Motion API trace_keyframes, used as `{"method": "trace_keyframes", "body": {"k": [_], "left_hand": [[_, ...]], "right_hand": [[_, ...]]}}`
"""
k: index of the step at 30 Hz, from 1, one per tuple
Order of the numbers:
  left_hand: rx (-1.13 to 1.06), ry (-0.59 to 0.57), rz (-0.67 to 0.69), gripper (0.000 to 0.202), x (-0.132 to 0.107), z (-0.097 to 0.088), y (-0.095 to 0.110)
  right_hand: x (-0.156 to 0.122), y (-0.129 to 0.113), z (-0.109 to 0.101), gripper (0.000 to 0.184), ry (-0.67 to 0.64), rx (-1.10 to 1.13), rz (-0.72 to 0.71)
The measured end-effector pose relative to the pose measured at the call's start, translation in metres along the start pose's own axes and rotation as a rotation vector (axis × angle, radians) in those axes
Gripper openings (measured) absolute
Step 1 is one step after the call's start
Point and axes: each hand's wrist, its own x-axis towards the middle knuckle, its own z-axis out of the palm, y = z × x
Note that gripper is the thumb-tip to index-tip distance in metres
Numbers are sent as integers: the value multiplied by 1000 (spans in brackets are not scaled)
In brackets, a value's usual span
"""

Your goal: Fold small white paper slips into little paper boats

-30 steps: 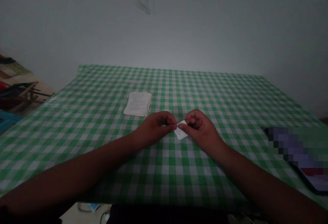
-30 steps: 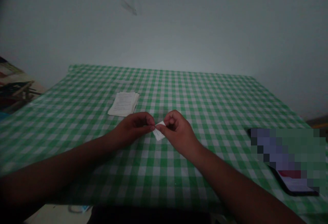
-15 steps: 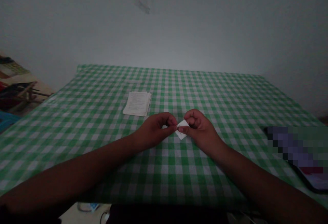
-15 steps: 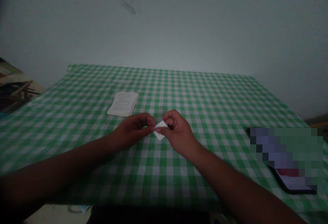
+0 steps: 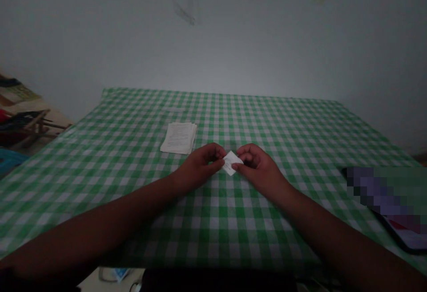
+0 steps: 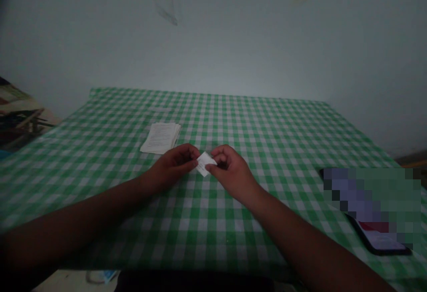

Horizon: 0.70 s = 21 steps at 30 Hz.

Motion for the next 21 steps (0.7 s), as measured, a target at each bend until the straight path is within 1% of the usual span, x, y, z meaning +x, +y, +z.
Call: {"method": "trace_keyframes", "body": {"k": [7, 11, 13, 17, 21], "left_hand": [[142, -21, 36, 14, -4, 5, 5], [163, 17, 31, 16, -4, 9, 2], [76, 10, -1, 17, -3, 10, 0], [-188, -35, -125, 20, 2, 5, 1], [-248, -26, -208, 18, 5, -2, 2]], "right_hand": [[-4, -6, 6, 24, 7, 31, 21], [-3, -5, 5, 24, 0, 107, 46], [-2, -4, 3, 25, -14, 135, 67], [3, -3, -4, 26, -40, 152, 128], [5, -7, -7, 20, -42, 165, 149]]}}
